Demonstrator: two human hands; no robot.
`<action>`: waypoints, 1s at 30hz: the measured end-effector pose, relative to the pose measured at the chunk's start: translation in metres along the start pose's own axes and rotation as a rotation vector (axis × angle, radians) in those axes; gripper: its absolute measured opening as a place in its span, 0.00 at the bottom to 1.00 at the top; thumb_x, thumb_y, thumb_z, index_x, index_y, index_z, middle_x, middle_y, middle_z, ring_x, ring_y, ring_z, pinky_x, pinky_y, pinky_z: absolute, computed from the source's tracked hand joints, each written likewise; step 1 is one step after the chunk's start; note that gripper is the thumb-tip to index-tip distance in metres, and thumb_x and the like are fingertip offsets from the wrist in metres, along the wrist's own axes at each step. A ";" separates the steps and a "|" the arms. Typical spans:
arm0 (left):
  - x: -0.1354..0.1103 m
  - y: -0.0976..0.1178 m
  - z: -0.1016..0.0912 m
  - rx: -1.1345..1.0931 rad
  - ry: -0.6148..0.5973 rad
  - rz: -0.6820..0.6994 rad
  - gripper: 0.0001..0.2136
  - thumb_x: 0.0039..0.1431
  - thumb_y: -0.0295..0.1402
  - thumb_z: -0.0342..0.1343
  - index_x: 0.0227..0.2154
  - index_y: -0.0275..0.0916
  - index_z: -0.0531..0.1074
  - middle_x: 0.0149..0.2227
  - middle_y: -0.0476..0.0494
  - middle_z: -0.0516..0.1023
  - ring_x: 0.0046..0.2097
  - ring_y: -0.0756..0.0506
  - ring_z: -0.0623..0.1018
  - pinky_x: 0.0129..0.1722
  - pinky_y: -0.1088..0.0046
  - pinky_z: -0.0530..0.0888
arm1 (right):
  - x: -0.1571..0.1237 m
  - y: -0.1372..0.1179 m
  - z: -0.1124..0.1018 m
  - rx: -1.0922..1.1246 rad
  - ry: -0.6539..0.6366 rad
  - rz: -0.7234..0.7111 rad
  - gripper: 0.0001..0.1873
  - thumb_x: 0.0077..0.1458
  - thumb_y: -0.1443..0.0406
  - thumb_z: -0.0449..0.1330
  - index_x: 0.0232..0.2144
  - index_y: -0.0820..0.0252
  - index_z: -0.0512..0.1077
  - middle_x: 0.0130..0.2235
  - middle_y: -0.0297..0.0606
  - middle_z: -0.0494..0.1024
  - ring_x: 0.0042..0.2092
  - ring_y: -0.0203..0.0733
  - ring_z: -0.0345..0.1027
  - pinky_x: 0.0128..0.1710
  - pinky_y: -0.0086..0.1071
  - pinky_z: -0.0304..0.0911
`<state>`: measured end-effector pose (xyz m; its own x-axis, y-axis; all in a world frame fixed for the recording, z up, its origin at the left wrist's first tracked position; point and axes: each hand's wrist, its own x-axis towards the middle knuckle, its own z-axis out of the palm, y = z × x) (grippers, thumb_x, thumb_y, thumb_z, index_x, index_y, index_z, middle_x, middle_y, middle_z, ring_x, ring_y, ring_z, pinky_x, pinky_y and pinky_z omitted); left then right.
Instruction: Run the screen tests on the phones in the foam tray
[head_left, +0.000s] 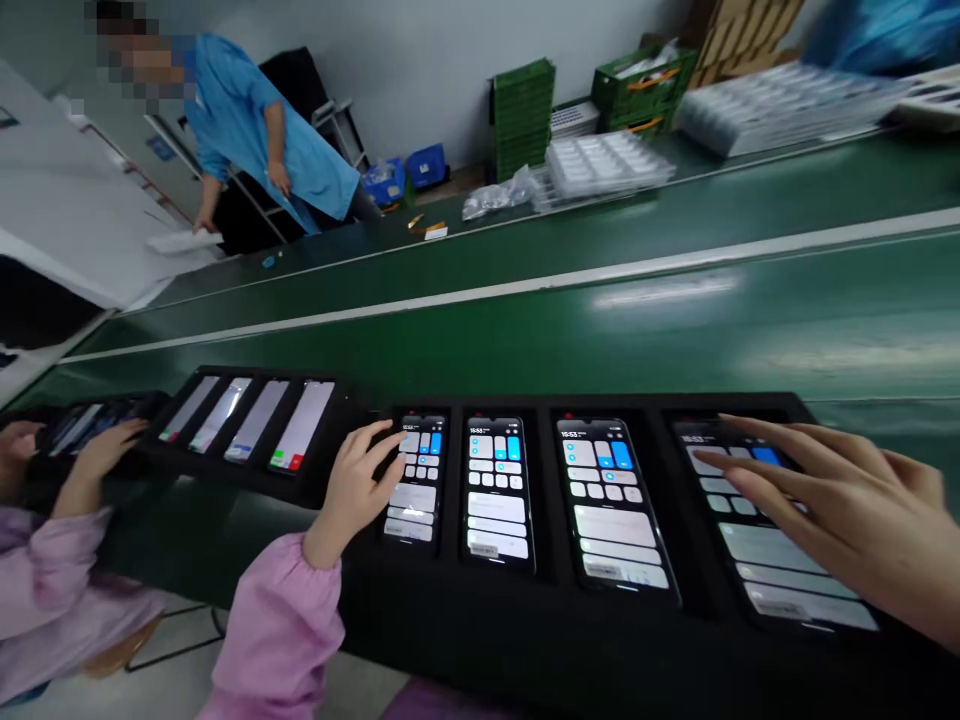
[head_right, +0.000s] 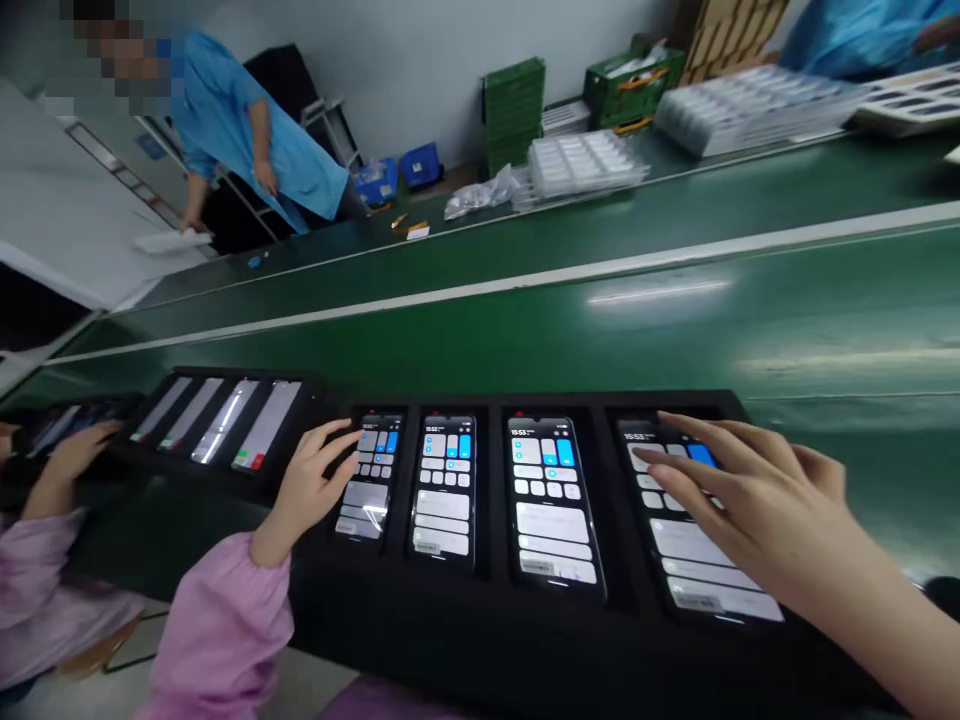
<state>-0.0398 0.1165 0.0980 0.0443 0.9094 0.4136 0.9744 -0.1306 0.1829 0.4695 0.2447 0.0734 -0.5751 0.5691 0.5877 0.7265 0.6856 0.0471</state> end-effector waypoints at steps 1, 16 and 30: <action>0.000 0.000 0.001 -0.006 0.004 0.003 0.15 0.74 0.39 0.53 0.55 0.45 0.80 0.59 0.40 0.79 0.60 0.39 0.77 0.61 0.54 0.77 | 0.002 -0.001 -0.001 -0.002 0.004 0.003 0.25 0.76 0.49 0.45 0.48 0.42 0.82 0.57 0.41 0.81 0.52 0.67 0.75 0.41 0.57 0.61; 0.005 0.001 -0.004 0.029 -0.014 0.058 0.16 0.74 0.41 0.51 0.52 0.45 0.82 0.56 0.38 0.80 0.58 0.36 0.77 0.59 0.47 0.77 | 0.072 -0.090 0.004 0.061 -0.224 -0.131 0.22 0.78 0.53 0.47 0.54 0.49 0.80 0.66 0.45 0.74 0.60 0.58 0.69 0.52 0.51 0.60; 0.047 0.076 0.012 0.022 -0.232 0.234 0.14 0.73 0.36 0.53 0.53 0.50 0.81 0.63 0.40 0.77 0.68 0.33 0.72 0.69 0.19 0.53 | 0.073 -0.084 0.016 0.159 -0.308 -0.072 0.29 0.79 0.52 0.41 0.51 0.47 0.82 0.64 0.47 0.76 0.60 0.61 0.69 0.52 0.60 0.63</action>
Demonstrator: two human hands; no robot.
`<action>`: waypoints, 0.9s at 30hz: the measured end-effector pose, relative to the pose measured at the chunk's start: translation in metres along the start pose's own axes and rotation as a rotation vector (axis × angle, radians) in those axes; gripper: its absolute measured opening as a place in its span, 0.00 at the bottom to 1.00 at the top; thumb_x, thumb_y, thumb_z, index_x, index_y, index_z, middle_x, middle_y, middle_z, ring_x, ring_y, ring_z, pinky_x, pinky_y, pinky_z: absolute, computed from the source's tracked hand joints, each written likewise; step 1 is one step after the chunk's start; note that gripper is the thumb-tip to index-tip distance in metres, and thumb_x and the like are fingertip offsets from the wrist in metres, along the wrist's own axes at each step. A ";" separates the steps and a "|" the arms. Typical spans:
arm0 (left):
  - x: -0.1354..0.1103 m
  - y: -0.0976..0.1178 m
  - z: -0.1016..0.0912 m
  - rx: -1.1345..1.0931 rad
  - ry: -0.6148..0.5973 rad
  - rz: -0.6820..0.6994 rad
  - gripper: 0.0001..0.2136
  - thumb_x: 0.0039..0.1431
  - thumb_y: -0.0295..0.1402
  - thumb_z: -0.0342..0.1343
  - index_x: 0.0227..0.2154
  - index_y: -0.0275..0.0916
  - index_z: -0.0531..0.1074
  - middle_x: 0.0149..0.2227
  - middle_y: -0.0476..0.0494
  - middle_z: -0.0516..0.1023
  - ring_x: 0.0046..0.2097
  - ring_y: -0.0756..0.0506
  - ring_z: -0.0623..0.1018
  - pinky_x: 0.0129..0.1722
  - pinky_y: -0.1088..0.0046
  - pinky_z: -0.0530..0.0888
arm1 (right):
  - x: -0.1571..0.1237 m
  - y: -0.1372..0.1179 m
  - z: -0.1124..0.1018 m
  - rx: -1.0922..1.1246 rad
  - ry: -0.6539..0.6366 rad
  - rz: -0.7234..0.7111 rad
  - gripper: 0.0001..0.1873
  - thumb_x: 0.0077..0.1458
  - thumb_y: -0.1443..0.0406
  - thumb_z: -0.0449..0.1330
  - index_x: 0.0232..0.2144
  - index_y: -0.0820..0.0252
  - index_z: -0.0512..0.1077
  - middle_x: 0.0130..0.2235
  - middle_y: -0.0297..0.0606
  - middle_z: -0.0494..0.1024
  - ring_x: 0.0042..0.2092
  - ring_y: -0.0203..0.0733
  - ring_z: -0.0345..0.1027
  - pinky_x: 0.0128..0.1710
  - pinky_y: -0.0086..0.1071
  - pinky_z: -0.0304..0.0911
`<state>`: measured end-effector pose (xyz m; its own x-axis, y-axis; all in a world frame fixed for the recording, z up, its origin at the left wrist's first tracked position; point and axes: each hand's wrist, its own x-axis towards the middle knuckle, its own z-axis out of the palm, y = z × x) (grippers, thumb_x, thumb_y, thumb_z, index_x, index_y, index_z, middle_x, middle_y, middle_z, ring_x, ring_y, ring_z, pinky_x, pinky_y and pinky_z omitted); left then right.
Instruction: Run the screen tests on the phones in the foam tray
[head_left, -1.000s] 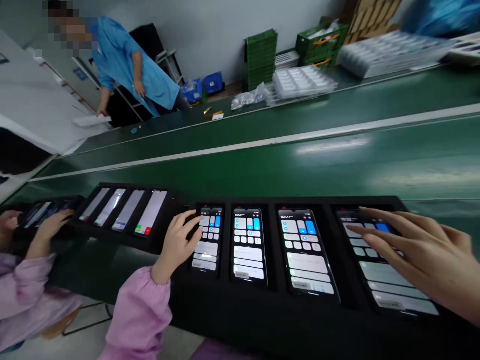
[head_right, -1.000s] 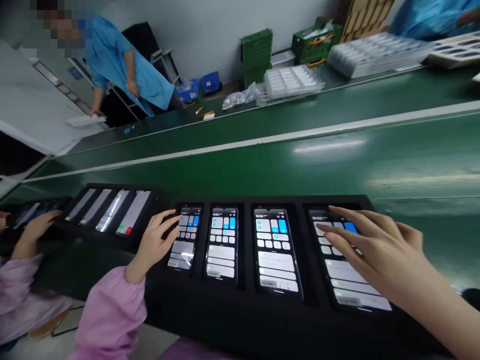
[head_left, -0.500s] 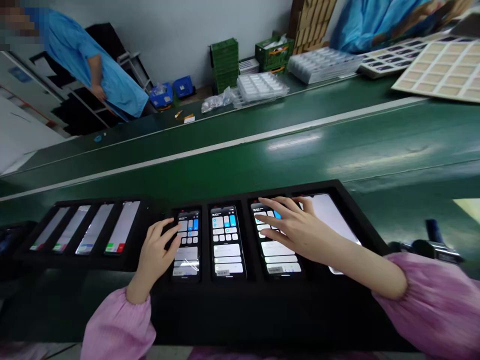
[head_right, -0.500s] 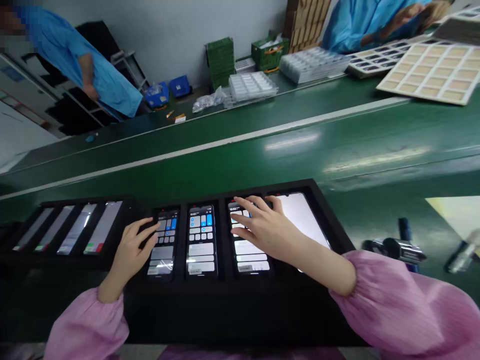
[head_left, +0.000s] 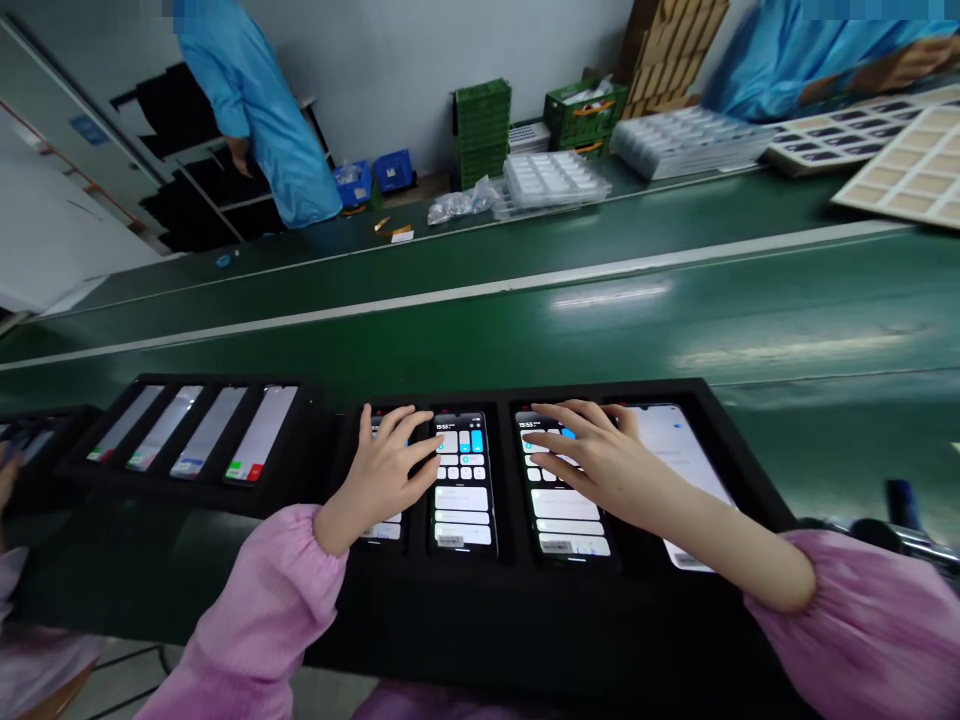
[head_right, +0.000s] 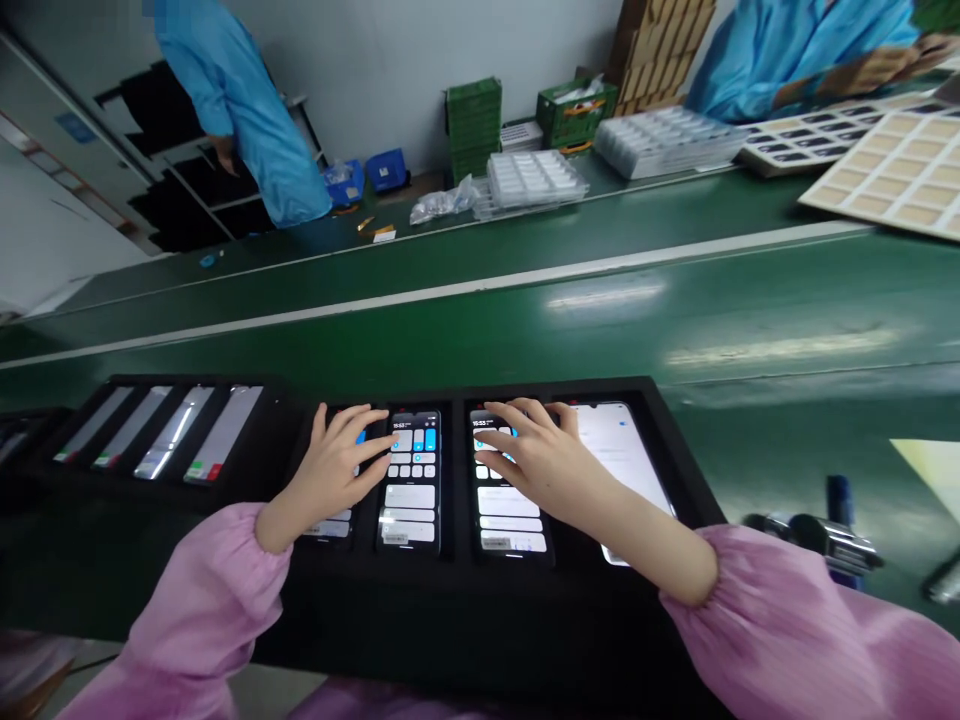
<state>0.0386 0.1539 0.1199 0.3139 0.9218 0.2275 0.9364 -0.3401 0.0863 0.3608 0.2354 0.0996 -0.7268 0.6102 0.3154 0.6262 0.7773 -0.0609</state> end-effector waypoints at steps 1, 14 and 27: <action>0.000 -0.001 0.001 -0.004 -0.005 0.002 0.14 0.73 0.36 0.53 0.53 0.49 0.82 0.63 0.40 0.78 0.67 0.32 0.72 0.69 0.18 0.53 | 0.001 0.002 -0.002 0.013 -0.017 0.009 0.28 0.79 0.51 0.41 0.52 0.46 0.82 0.65 0.45 0.76 0.60 0.60 0.69 0.53 0.60 0.63; 0.002 -0.003 0.002 -0.111 -0.054 -0.015 0.15 0.72 0.34 0.53 0.53 0.48 0.82 0.63 0.38 0.77 0.68 0.31 0.71 0.69 0.16 0.49 | 0.030 0.024 -0.021 0.239 -0.104 0.401 0.28 0.71 0.47 0.48 0.35 0.57 0.80 0.68 0.49 0.71 0.69 0.73 0.58 0.63 0.75 0.50; -0.058 -0.079 -0.019 -0.165 0.073 -0.305 0.17 0.75 0.40 0.48 0.57 0.47 0.79 0.57 0.41 0.81 0.60 0.40 0.78 0.67 0.49 0.70 | 0.039 0.032 -0.063 1.459 -0.193 1.004 0.15 0.69 0.61 0.56 0.56 0.56 0.71 0.41 0.44 0.82 0.37 0.46 0.81 0.32 0.35 0.79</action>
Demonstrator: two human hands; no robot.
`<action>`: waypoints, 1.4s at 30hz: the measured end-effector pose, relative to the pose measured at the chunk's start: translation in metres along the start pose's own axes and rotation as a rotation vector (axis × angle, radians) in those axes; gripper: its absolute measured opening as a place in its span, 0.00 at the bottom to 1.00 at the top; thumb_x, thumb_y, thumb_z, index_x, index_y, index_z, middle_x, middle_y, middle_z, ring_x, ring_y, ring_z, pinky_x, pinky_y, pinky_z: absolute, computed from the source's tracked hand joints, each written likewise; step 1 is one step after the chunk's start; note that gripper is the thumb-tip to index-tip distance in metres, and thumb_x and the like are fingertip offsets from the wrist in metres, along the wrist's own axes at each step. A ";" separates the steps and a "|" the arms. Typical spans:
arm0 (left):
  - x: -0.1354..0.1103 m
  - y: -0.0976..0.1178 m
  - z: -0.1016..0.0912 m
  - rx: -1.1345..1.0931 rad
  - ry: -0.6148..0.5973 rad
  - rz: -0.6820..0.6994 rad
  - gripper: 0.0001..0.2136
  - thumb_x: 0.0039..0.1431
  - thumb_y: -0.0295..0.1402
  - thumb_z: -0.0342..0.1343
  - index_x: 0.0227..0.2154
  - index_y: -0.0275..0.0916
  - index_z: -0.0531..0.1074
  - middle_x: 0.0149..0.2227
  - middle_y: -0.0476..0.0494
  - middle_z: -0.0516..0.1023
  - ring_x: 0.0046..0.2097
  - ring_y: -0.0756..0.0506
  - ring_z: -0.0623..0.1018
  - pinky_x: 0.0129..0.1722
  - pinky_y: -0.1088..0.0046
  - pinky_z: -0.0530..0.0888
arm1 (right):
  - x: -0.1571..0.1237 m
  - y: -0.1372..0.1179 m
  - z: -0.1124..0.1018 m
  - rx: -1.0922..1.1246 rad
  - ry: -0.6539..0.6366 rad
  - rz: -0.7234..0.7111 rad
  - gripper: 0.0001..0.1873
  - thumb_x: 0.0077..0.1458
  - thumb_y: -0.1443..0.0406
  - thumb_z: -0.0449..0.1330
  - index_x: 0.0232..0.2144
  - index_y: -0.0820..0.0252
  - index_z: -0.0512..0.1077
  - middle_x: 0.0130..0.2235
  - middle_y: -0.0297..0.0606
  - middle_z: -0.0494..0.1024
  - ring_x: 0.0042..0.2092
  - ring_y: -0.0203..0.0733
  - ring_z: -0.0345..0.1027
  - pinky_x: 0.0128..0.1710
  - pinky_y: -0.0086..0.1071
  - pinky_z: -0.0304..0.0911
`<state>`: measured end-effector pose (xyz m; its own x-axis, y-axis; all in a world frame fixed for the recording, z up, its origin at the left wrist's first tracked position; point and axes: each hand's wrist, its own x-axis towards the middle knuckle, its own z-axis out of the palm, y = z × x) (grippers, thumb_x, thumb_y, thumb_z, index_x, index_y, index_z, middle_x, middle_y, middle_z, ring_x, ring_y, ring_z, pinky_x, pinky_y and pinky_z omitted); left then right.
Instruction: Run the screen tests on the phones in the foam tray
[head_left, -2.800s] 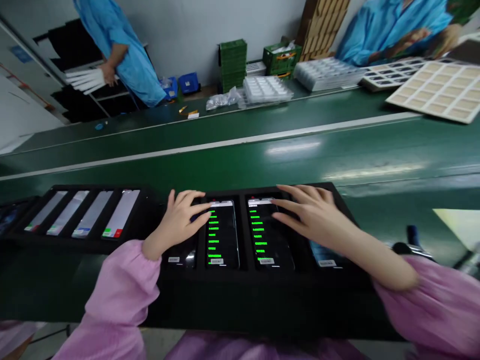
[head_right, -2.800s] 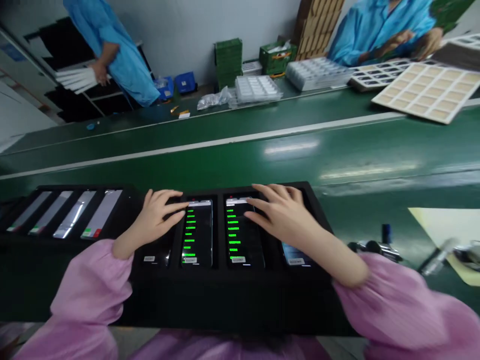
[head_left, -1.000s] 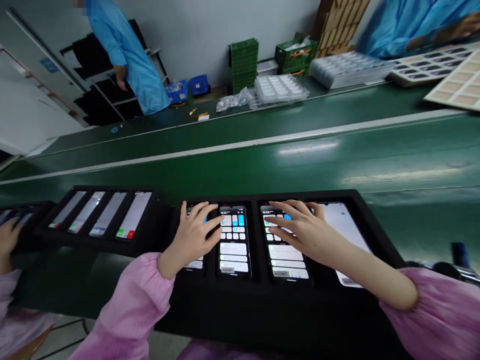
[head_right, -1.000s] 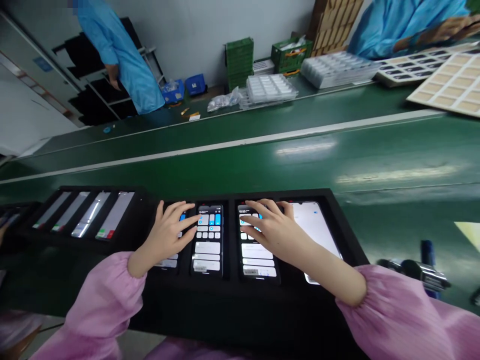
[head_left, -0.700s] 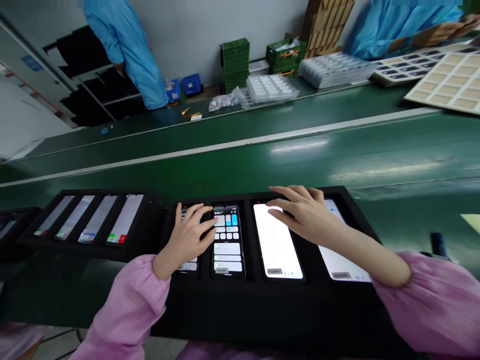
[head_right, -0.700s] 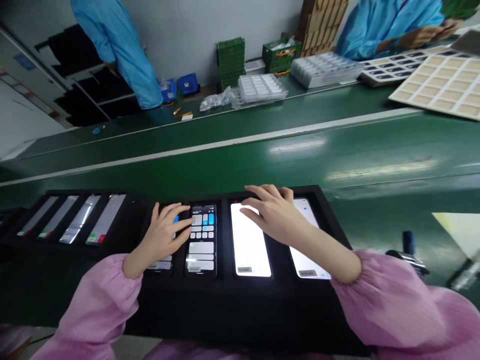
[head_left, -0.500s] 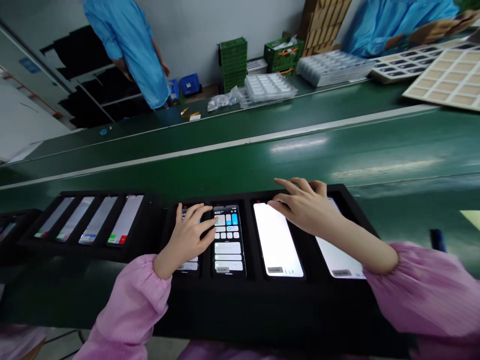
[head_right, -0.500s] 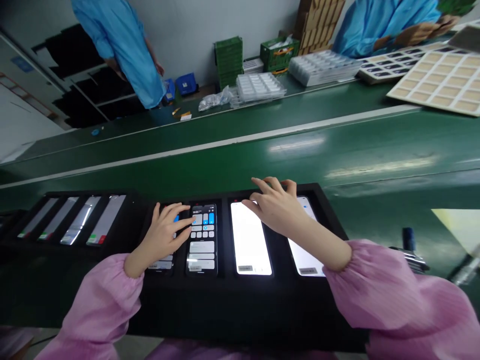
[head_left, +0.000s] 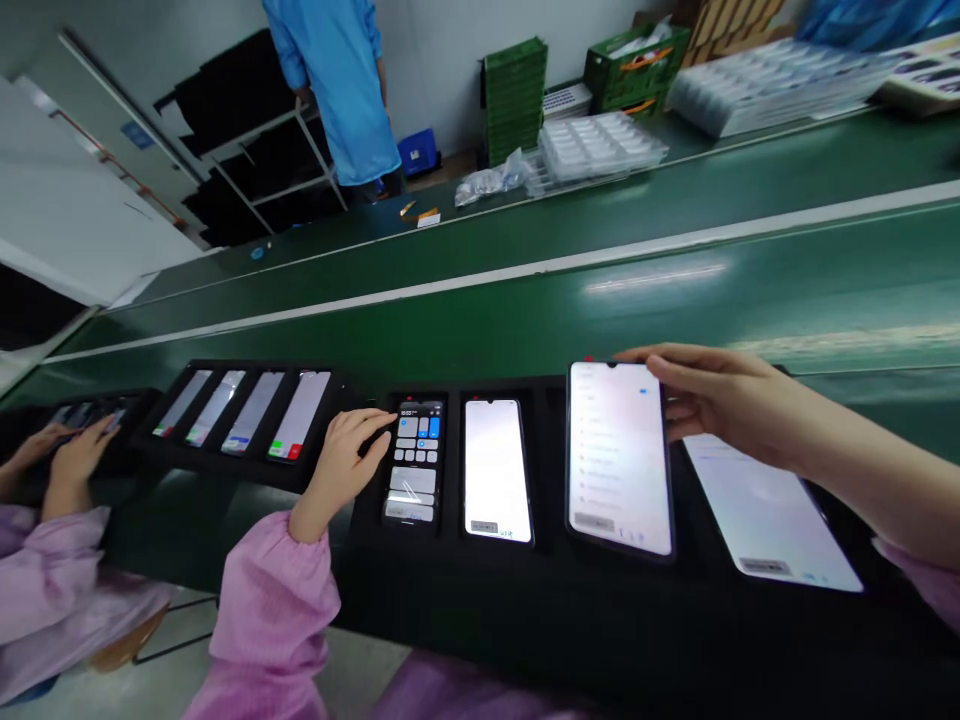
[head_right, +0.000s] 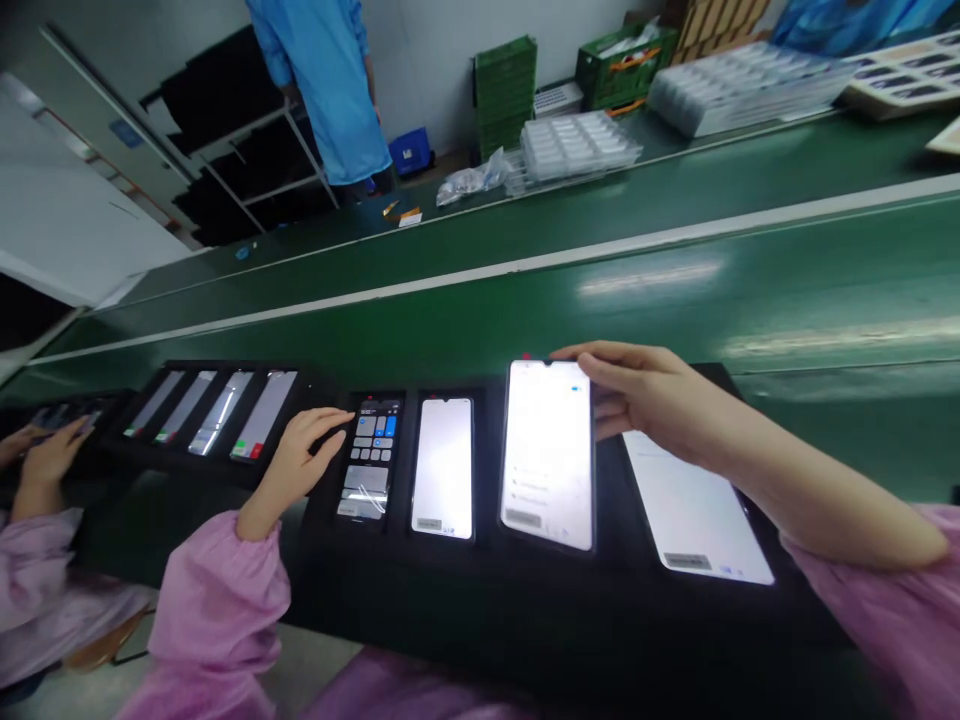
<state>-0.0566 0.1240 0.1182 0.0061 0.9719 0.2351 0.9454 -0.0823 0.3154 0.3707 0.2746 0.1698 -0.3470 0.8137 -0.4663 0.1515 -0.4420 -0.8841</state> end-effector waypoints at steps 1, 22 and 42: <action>-0.004 -0.003 0.001 0.006 0.008 -0.004 0.17 0.75 0.40 0.49 0.56 0.48 0.79 0.57 0.42 0.81 0.60 0.40 0.78 0.68 0.48 0.67 | 0.004 -0.004 0.001 0.069 0.035 0.016 0.15 0.70 0.65 0.54 0.56 0.57 0.71 0.39 0.42 0.82 0.35 0.42 0.80 0.31 0.32 0.78; -0.008 -0.022 0.026 0.026 0.071 0.140 0.18 0.74 0.44 0.49 0.57 0.49 0.80 0.59 0.39 0.77 0.62 0.35 0.73 0.66 0.43 0.67 | 0.023 -0.013 -0.002 0.666 -0.061 0.154 0.10 0.77 0.69 0.52 0.44 0.67 0.72 0.28 0.28 0.73 0.23 0.26 0.68 0.23 0.16 0.69; -0.007 -0.019 0.028 -0.053 0.094 0.066 0.16 0.72 0.43 0.52 0.53 0.52 0.81 0.57 0.41 0.78 0.62 0.34 0.73 0.67 0.42 0.67 | 0.026 0.003 -0.005 0.282 -0.017 -0.032 0.09 0.73 0.69 0.54 0.44 0.66 0.75 0.29 0.38 0.78 0.27 0.33 0.75 0.28 0.20 0.75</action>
<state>-0.0649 0.1254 0.0846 0.0347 0.9393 0.3413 0.9255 -0.1591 0.3438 0.3665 0.2960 0.1548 -0.3631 0.8238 -0.4353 -0.1224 -0.5053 -0.8542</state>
